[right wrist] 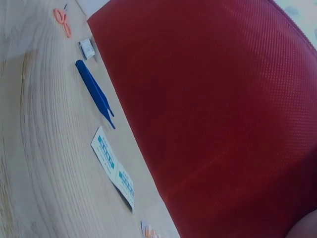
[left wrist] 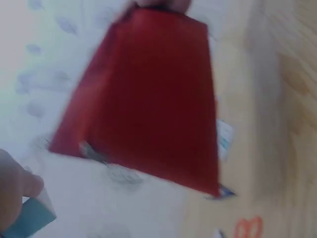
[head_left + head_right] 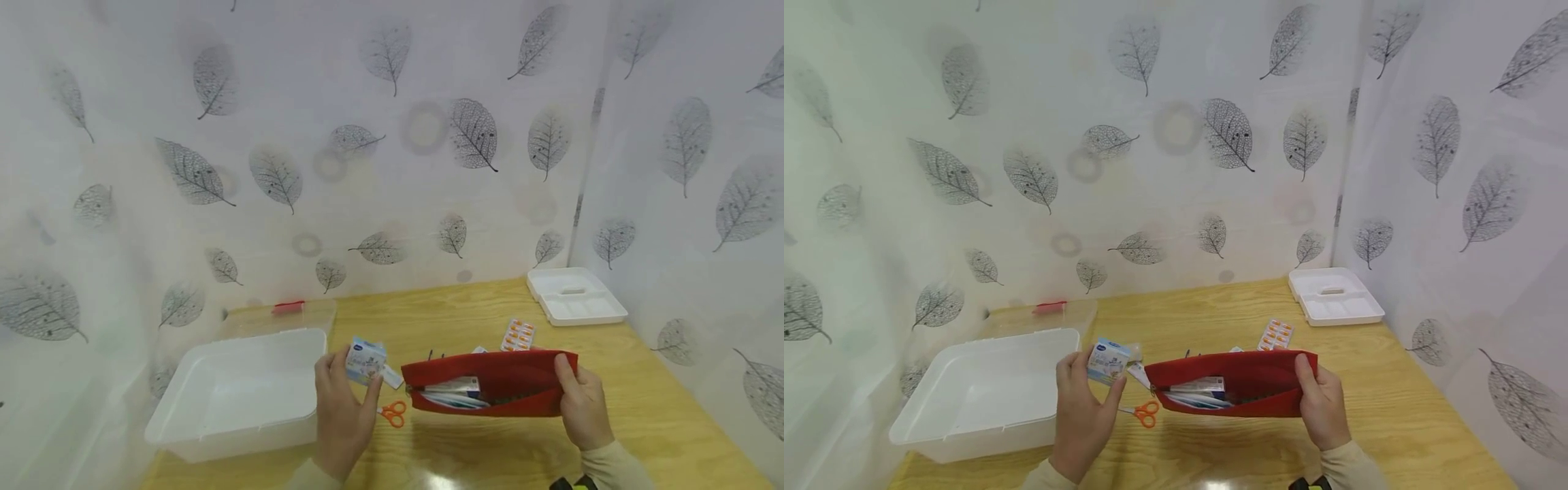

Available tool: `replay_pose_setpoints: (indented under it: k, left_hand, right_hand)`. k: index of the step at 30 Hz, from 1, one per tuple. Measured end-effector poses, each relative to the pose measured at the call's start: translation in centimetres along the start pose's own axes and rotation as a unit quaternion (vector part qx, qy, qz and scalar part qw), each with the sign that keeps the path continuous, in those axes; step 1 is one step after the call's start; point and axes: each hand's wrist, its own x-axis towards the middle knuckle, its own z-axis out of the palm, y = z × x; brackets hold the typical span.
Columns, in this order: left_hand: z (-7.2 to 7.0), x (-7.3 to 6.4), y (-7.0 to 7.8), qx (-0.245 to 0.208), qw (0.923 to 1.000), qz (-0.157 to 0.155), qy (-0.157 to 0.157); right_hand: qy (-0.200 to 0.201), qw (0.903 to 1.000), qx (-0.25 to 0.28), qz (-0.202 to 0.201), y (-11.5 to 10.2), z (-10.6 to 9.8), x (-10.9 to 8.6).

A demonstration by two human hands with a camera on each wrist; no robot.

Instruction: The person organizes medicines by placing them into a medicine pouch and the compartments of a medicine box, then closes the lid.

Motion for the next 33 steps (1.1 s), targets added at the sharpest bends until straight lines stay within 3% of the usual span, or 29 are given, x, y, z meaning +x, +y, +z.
replay_pose_setpoints:
  k: [2, 4, 7, 11, 16, 21, 25, 28, 33]
  left_hand:
    - [-0.8, 0.3, 1.1, -0.045, 0.9983, 0.032, 0.018]
    - [-1.4, 0.4, 2.3, -0.1, 0.9918, 0.078, 0.019]
    - [-1.7, 0.2, 4.0, -0.165, 0.975, 0.147, -0.02]
    - [-1.2, -0.4, 5.8, -0.191, 0.9532, 0.219, -0.084]
    - [-0.5, -0.8, 6.9, -0.183, 0.9432, 0.235, -0.148]
    - [0.5, -1.4, 6.9, -0.149, 0.9419, 0.256, -0.158]
    - [0.8, -1.7, 6.9, -0.119, 0.9466, 0.254, -0.16]
    - [0.7, -1.5, 7.0, -0.094, 0.9483, 0.245, -0.178]
    - [0.3, -1.2, 6.8, -0.042, 0.9401, 0.241, -0.237]
  right_hand:
    - [-0.004, 1.0, -0.001, 0.0, -0.2, 0.3, -0.1]
    - [-0.007, 1.0, -0.004, 0.005, -0.5, 0.8, -0.3]
    - [-0.021, 0.9995, -0.02, 0.01, -1.0, 1.7, -0.7]
    - [-0.072, 0.9973, -0.011, -0.009, -1.3, 3.1, -1.4]
    - [-0.098, 0.9947, -0.031, 0.003, -1.6, 4.7, -2.2]
    - [-0.108, 0.9931, -0.042, 0.019, -1.8, 5.3, -3.0]
    - [-0.124, 0.9922, -0.016, -0.003, -1.8, 5.3, -3.3]
    - [-0.133, 0.9903, -0.012, -0.037, -1.9, 5.3, -3.3]
    - [-0.138, 0.9875, -0.041, -0.063, -2.1, 5.3, -3.4]
